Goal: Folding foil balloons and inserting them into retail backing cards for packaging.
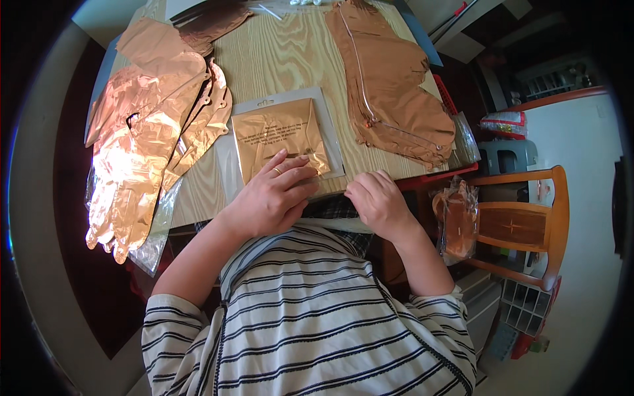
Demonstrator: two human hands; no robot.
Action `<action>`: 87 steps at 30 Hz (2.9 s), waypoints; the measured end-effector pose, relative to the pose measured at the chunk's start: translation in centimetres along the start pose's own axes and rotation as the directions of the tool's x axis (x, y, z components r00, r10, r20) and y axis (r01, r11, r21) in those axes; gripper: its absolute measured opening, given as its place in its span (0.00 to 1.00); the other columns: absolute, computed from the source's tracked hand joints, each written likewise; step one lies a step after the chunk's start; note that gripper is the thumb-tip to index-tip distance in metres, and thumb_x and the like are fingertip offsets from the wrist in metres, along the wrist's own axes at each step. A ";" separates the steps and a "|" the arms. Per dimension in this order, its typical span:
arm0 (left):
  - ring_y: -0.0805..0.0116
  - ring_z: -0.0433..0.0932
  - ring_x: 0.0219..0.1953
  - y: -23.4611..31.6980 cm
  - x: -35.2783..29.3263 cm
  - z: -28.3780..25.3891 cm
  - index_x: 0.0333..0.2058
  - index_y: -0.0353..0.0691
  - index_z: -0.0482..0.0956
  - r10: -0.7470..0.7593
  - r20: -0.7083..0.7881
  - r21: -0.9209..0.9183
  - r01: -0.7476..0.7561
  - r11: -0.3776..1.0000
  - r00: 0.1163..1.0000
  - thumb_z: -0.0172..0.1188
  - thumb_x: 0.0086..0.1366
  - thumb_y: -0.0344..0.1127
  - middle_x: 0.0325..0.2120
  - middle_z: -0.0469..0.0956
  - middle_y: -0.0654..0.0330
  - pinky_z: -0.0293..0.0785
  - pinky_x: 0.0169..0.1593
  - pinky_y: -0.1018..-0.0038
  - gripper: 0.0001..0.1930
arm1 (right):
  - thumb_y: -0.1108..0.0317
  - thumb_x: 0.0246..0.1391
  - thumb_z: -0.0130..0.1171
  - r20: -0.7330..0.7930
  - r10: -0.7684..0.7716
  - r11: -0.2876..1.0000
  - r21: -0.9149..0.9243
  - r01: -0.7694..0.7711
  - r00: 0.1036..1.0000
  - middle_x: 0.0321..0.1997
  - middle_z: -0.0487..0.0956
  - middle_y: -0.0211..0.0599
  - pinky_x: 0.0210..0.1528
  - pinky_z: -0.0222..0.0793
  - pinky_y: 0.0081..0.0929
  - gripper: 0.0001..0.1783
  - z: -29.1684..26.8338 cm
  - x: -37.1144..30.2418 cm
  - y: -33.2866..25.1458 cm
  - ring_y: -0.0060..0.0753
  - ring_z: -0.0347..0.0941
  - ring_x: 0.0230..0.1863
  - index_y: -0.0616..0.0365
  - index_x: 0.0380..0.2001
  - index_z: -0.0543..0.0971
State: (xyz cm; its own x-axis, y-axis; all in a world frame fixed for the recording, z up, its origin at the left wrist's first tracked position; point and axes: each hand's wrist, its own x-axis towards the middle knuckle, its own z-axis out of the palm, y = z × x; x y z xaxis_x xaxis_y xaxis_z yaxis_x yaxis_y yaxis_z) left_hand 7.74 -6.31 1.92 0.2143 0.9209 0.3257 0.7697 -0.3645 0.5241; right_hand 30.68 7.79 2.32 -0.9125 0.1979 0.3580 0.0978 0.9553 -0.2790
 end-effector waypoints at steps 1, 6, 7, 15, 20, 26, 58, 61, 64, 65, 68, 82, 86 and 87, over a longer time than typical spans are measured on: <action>0.48 0.71 0.64 0.0 0.0 0.0 0.49 0.38 0.81 0.002 0.005 0.002 -0.002 1.000 1.000 0.64 0.56 0.28 0.54 0.76 0.53 0.59 0.70 0.44 0.20 | 0.73 0.51 0.63 0.012 0.019 0.999 0.037 -0.019 1.000 0.31 0.70 0.37 0.41 0.68 0.38 0.07 -0.2 -0.1 -0.2 0.42 0.72 0.34 0.57 0.30 0.73; 0.48 0.70 0.64 -0.1 0.0 -0.2 0.50 0.38 0.81 0.002 0.021 -0.008 -0.002 1.000 1.000 0.65 0.55 0.30 0.54 0.75 0.52 0.58 0.70 0.43 0.21 | 0.73 0.48 0.68 0.053 0.121 0.976 0.178 -0.128 0.991 0.33 0.72 0.39 0.43 0.69 0.39 0.11 -1.1 -0.4 -0.6 0.44 0.74 0.37 0.58 0.31 0.74; 0.48 0.70 0.64 -0.1 -0.1 -0.3 0.50 0.38 0.81 0.001 0.025 -0.009 -0.001 1.000 1.000 0.65 0.55 0.30 0.54 0.75 0.52 0.58 0.70 0.43 0.21 | 0.73 0.48 0.69 0.049 0.138 0.976 0.166 -0.144 0.989 0.34 0.72 0.39 0.43 0.70 0.39 0.12 -1.2 -0.3 -0.5 0.45 0.74 0.38 0.58 0.32 0.74; 0.48 0.70 0.65 -0.1 -0.1 -0.2 0.50 0.39 0.81 0.006 0.030 0.000 -0.006 1.000 1.000 0.66 0.55 0.32 0.54 0.75 0.53 0.57 0.71 0.44 0.22 | 0.74 0.46 0.71 0.018 0.092 0.990 0.103 -0.094 0.996 0.32 0.74 0.36 0.43 0.70 0.38 0.14 -0.7 0.6 -0.4 0.43 0.74 0.35 0.58 0.34 0.76; 0.48 0.70 0.64 -0.2 0.0 -0.4 0.50 0.39 0.81 0.025 0.046 0.013 -0.026 1.000 0.999 0.67 0.56 0.34 0.55 0.75 0.53 0.57 0.71 0.44 0.21 | 0.74 0.44 0.71 0.001 -0.013 0.965 0.263 0.013 1.000 0.30 0.74 0.34 0.41 0.69 0.36 0.10 -1.5 0.8 -1.8 0.39 0.73 0.33 0.56 0.29 0.78; 0.49 0.70 0.65 0.2 0.0 -0.6 0.49 0.40 0.82 0.055 0.048 0.123 -0.061 0.991 0.997 0.70 0.56 0.45 0.55 0.75 0.53 0.55 0.71 0.44 0.24 | 0.71 0.44 0.73 0.090 -0.006 0.846 0.532 -0.043 0.996 0.40 0.77 0.33 0.49 0.67 0.35 0.09 -2.2 1.5 -4.1 0.39 0.74 0.45 0.52 0.28 0.81; 0.66 0.84 0.32 1.1 -30.2 7.3 0.35 0.35 0.85 -0.864 -0.491 -0.439 0.824 0.358 0.114 0.63 0.64 0.25 0.30 0.84 0.54 0.78 0.39 0.72 0.03 | 0.66 0.49 0.70 0.142 0.104 0.975 0.181 -0.130 0.984 0.65 0.74 0.34 0.73 0.48 0.61 0.11 0.7 1.7 -2.7 0.51 0.66 0.67 0.54 0.34 0.80; 0.59 0.85 0.35 -3.7 -43.0 12.6 0.39 0.34 0.85 -0.877 -0.421 -0.543 0.839 0.039 -0.232 0.65 0.63 0.30 0.34 0.86 0.50 0.78 0.42 0.67 0.08 | 0.66 0.49 0.70 0.140 0.110 0.977 0.164 -0.133 0.984 0.65 0.74 0.34 0.73 0.49 0.60 0.11 0.3 1.9 -3.1 0.51 0.66 0.67 0.53 0.35 0.79; 0.49 0.84 0.45 -4.1 -47.4 13.8 0.43 0.34 0.84 -0.916 -0.318 -0.180 0.964 -0.196 -0.246 0.64 0.63 0.40 0.41 0.85 0.45 0.77 0.48 0.59 0.16 | 0.66 0.48 0.71 0.148 0.143 0.980 0.114 -0.161 0.979 0.66 0.74 0.36 0.74 0.49 0.60 0.13 -0.1 1.7 -3.5 0.52 0.65 0.67 0.53 0.36 0.79; 0.47 0.83 0.47 -3.5 -51.7 15.5 0.45 0.34 0.83 -0.929 -0.267 -0.043 0.967 -0.253 -0.255 0.63 0.63 0.41 0.42 0.84 0.44 0.77 0.50 0.57 0.18 | 0.66 0.48 0.71 0.155 0.145 0.978 0.130 -0.165 0.977 0.66 0.74 0.36 0.74 0.49 0.60 0.13 -0.2 1.9 -3.4 0.52 0.65 0.67 0.53 0.36 0.79; 0.45 0.80 0.53 -5.3 -51.8 16.5 0.50 0.35 0.81 -0.924 -0.127 0.042 0.928 -0.370 -0.362 0.59 0.64 0.43 0.47 0.82 0.42 0.75 0.55 0.54 0.21 | 0.65 0.47 0.72 0.166 0.154 0.979 0.108 -0.173 0.974 0.66 0.74 0.37 0.74 0.48 0.60 0.14 -0.1 1.9 -3.3 0.53 0.65 0.67 0.53 0.36 0.78; 0.36 0.79 0.50 -9.1 -48.0 10.8 0.49 0.38 0.82 -1.000 0.022 0.152 0.988 0.000 -0.003 0.64 0.60 0.40 0.44 0.82 0.41 0.76 0.54 0.49 0.20 | 0.68 0.44 0.73 0.182 0.165 0.972 0.135 -0.191 0.969 0.63 0.77 0.35 0.74 0.50 0.59 0.14 -1.8 0.7 -1.4 0.50 0.66 0.70 0.53 0.33 0.78; 0.40 0.80 0.51 -5.3 -40.7 6.1 0.50 0.39 0.82 -0.994 -0.050 0.400 0.910 -0.109 -0.097 0.67 0.56 0.52 0.46 0.82 0.40 0.77 0.53 0.52 0.27 | 0.68 0.42 0.75 0.163 0.156 0.967 0.175 -0.184 0.974 0.63 0.78 0.36 0.74 0.50 0.59 0.16 -2.5 0.1 -0.4 0.49 0.66 0.70 0.53 0.33 0.78; 0.42 0.80 0.51 -4.7 -40.2 5.8 0.50 0.39 0.82 -0.996 -0.069 0.452 0.889 -0.076 -0.050 0.67 0.55 0.55 0.47 0.81 0.40 0.78 0.53 0.54 0.30 | 0.68 0.41 0.75 0.147 0.145 0.966 0.194 -0.173 0.978 0.63 0.77 0.37 0.74 0.51 0.59 0.18 -2.6 0.1 -0.2 0.49 0.66 0.70 0.53 0.34 0.77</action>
State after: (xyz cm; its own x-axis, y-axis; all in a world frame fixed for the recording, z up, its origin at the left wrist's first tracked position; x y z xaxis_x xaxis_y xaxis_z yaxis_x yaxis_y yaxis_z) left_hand -1.06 -40.81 -18.21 -0.8193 0.3071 -0.4841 0.4033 0.9090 -0.1058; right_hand 31.56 8.18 4.73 -0.9369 0.3003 0.1789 0.1749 0.8459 -0.5038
